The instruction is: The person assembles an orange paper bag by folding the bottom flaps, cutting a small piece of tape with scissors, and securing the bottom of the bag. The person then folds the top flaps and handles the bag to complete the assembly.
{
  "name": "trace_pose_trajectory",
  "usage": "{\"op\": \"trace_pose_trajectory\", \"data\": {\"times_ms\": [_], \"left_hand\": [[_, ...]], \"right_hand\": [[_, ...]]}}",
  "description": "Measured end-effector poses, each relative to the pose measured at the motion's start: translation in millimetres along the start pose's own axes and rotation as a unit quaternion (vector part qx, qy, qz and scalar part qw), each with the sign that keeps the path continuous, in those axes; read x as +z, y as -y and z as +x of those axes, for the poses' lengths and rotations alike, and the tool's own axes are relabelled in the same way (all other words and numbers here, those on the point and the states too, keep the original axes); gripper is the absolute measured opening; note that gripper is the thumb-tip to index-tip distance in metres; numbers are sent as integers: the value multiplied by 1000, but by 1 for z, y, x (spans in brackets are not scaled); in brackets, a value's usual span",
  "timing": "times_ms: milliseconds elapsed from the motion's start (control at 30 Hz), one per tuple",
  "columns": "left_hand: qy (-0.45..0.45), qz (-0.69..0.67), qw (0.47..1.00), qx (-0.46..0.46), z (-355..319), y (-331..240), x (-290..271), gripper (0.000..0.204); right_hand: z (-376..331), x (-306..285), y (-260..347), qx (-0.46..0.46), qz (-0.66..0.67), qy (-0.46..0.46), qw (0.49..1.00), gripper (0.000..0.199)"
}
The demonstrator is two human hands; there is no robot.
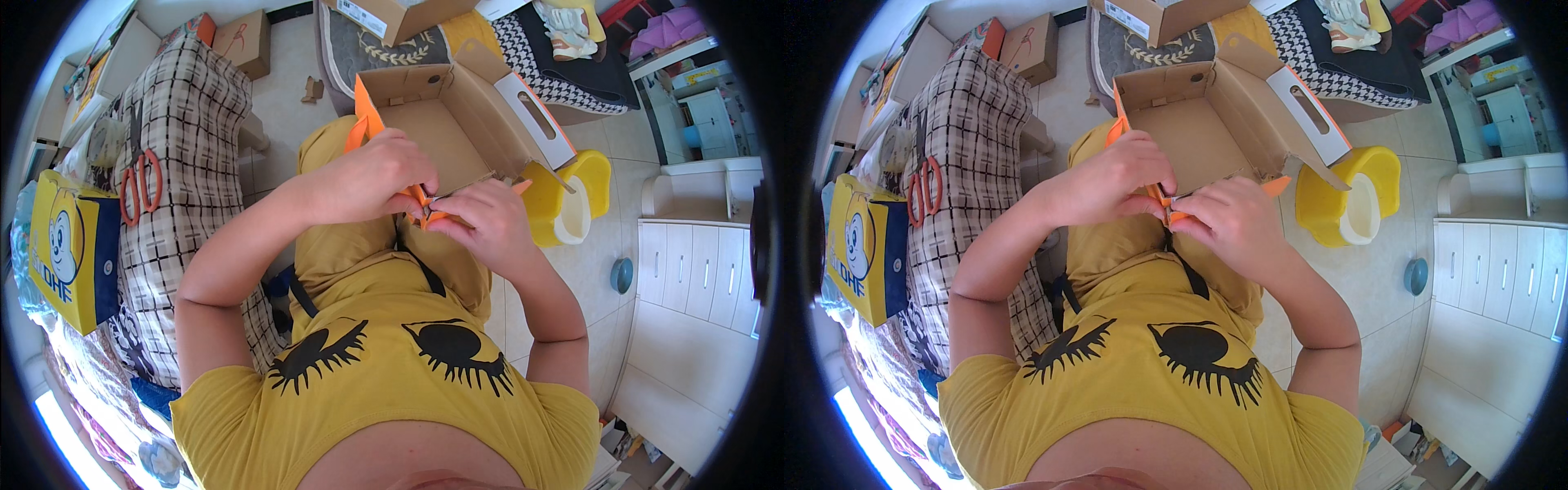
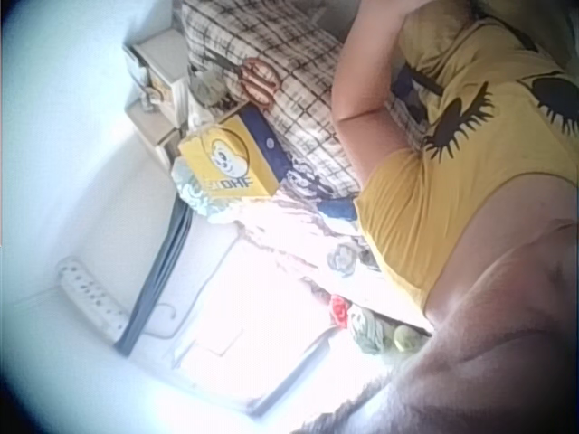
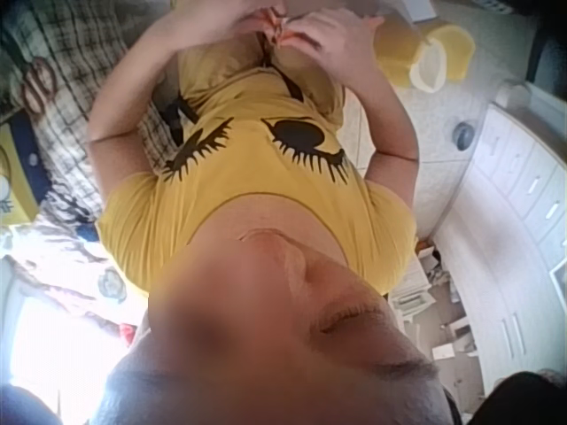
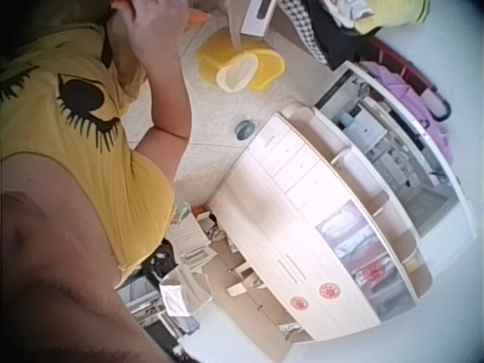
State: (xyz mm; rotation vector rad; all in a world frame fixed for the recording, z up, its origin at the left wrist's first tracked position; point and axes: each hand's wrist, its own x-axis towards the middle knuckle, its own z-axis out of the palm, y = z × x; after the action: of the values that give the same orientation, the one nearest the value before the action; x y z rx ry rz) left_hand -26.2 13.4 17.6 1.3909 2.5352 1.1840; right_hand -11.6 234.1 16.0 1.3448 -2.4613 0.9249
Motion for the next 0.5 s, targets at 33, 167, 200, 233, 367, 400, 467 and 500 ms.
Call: {"op": "trace_pose_trajectory", "data": {"times_ms": [33, 167, 200, 233, 367, 400, 467, 500], "left_hand": [[1, -2, 1000, -3, 0, 0, -1, 26], [-5, -1, 1000, -5, 1, 0, -3, 27], [-7, -2, 1000, -3, 1, 0, -4, 26], [-9, -2, 1000, 1, 2, 0, -5, 26], [5, -12, 1000, 1, 3, 1, -10, 24], [4, -11, 1000, 3, 3, 1, -10, 23], [5, -12, 1000, 12, 5, 3, -10, 22], [8, -12, 1000, 12, 6, 3, -9, 22]], "right_hand": [[0, 1, 0, 0, 0, -14, 1000, 19], [0, 6, -1, -7, -2, -63, 998, 22], [0, 7, -1, -12, -2, -69, 998, 23], [0, 7, -1, -17, -3, -75, 997, 23], [-1, 10, -1, -35, -2, -98, 995, 25], [-1, 10, -2, -46, -11, -102, 994, 26], [-2, 9, -5, -64, -33, -110, 991, 27], [0, 8, -4, -69, -49, -125, 989, 28]]}}
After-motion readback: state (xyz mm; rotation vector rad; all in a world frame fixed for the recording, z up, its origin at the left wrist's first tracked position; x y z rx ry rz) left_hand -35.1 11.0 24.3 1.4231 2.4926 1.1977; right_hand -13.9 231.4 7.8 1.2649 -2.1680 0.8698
